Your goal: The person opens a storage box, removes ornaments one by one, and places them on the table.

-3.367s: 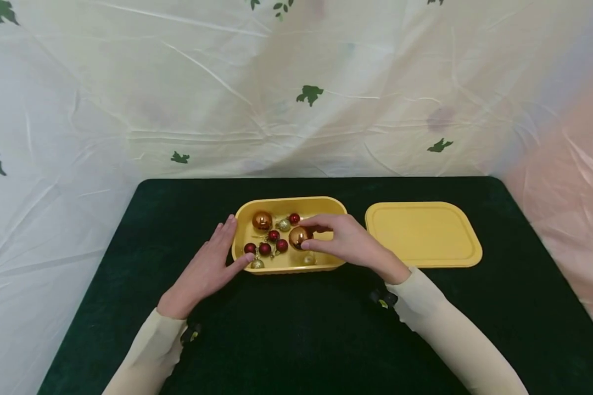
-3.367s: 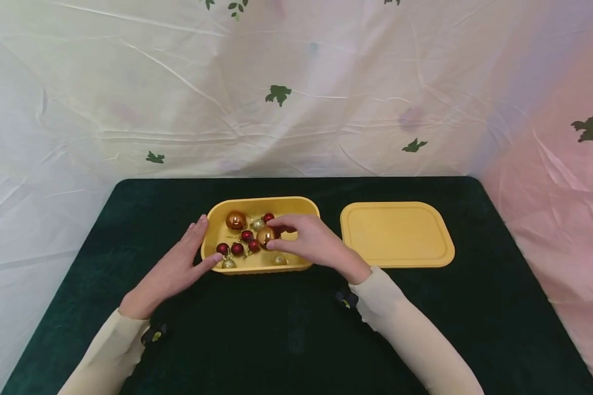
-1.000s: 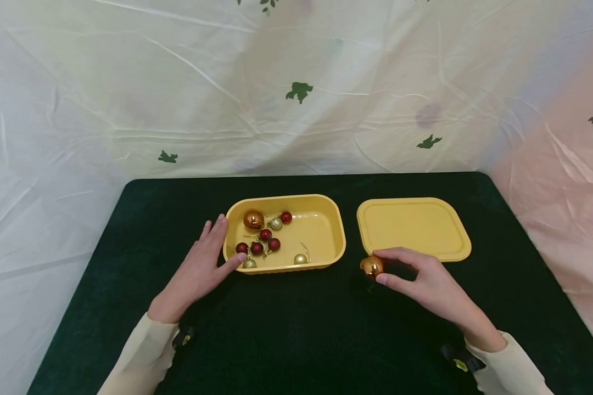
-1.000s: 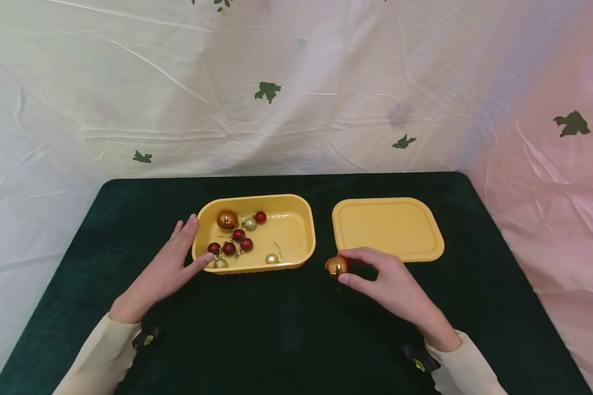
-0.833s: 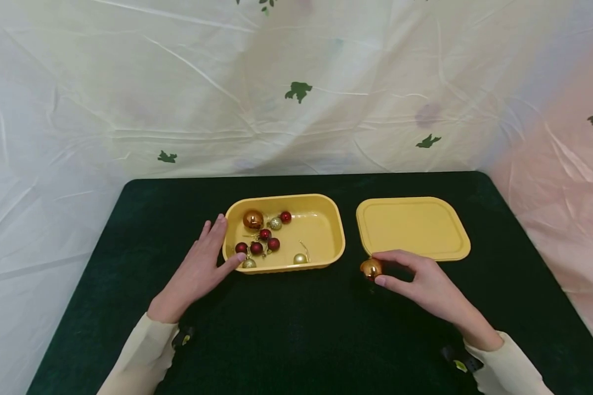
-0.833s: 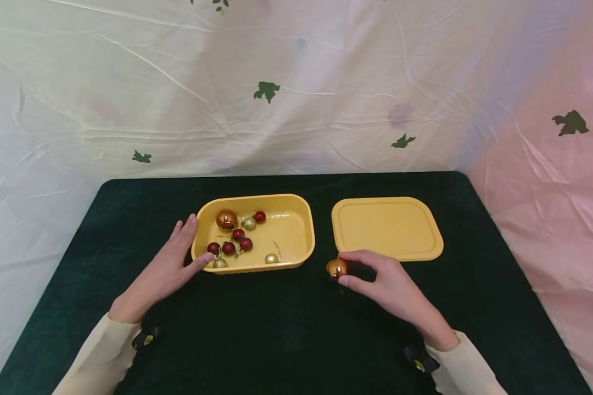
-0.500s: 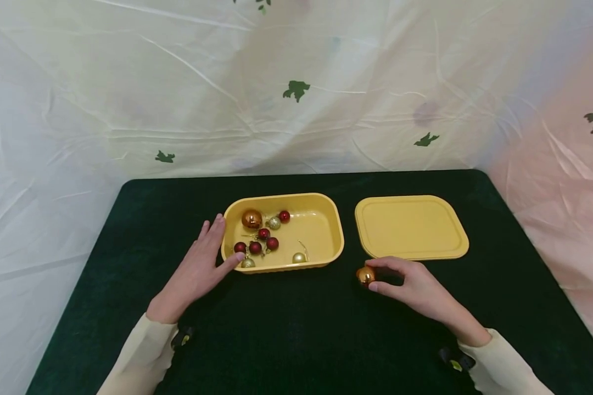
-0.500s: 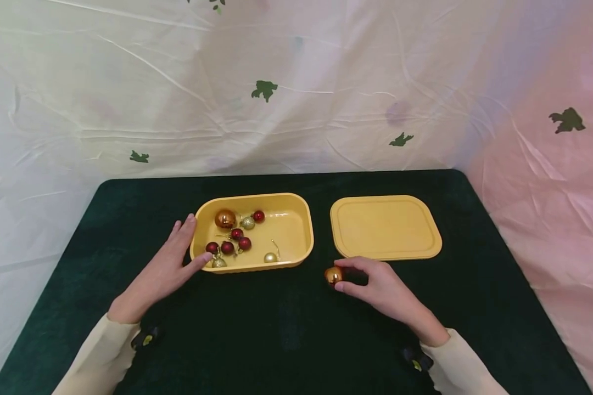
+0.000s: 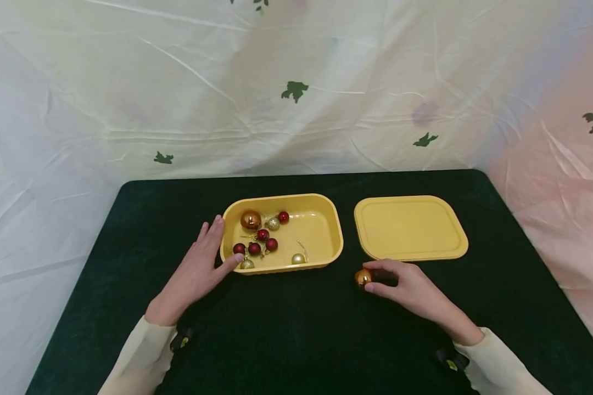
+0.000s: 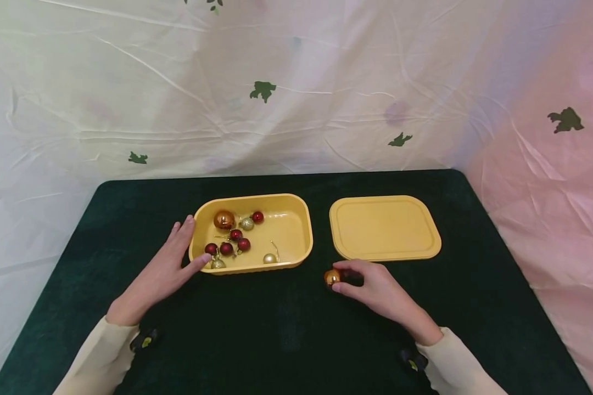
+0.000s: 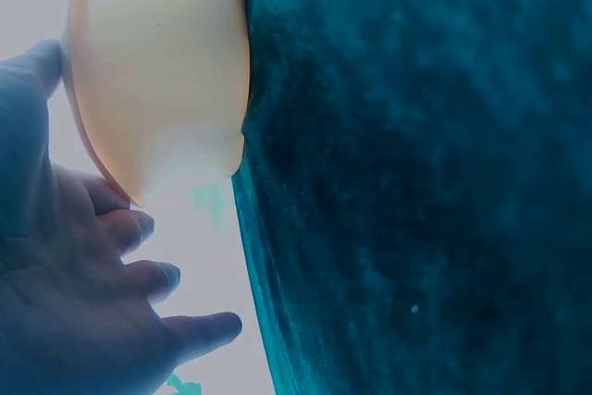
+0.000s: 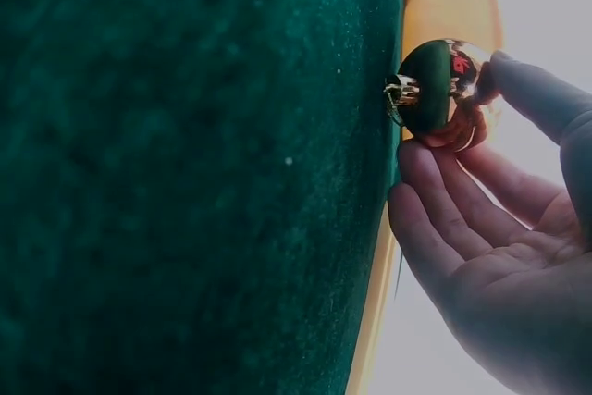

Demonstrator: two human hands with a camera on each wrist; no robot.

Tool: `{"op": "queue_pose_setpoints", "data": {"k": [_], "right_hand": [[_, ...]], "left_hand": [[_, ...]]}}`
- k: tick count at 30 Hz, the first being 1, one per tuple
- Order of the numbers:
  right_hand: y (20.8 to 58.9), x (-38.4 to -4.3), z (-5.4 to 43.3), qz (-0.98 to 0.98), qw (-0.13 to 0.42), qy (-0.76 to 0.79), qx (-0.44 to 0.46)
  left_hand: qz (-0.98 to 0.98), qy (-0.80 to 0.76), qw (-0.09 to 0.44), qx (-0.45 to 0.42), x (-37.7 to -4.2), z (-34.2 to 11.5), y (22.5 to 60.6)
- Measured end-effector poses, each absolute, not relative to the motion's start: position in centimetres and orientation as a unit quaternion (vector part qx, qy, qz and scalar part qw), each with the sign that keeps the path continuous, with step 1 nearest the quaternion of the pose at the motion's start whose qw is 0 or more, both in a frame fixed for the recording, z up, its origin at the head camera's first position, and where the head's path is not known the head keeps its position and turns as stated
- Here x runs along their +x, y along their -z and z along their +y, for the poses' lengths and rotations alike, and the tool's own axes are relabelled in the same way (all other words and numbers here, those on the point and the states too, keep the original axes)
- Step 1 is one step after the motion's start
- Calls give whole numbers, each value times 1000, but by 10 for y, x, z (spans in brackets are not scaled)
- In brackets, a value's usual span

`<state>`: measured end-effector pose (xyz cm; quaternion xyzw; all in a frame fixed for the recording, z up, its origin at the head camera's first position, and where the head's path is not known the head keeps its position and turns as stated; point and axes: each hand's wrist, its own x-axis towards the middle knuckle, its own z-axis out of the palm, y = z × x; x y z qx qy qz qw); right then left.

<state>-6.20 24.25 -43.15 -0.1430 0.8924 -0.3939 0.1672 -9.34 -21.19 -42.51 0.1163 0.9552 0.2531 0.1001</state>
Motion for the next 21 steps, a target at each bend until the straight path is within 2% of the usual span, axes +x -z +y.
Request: {"op": "queue_pose_setpoints", "data": {"k": [10,21], "right_hand": [[432,-65,244,892,176,390,-145],[431,-61,242,895,158,390,-145]], "left_hand": [[955,-255,99,114,-93,-212,425],[955,-255,97,114,-93,-212,425]]}}
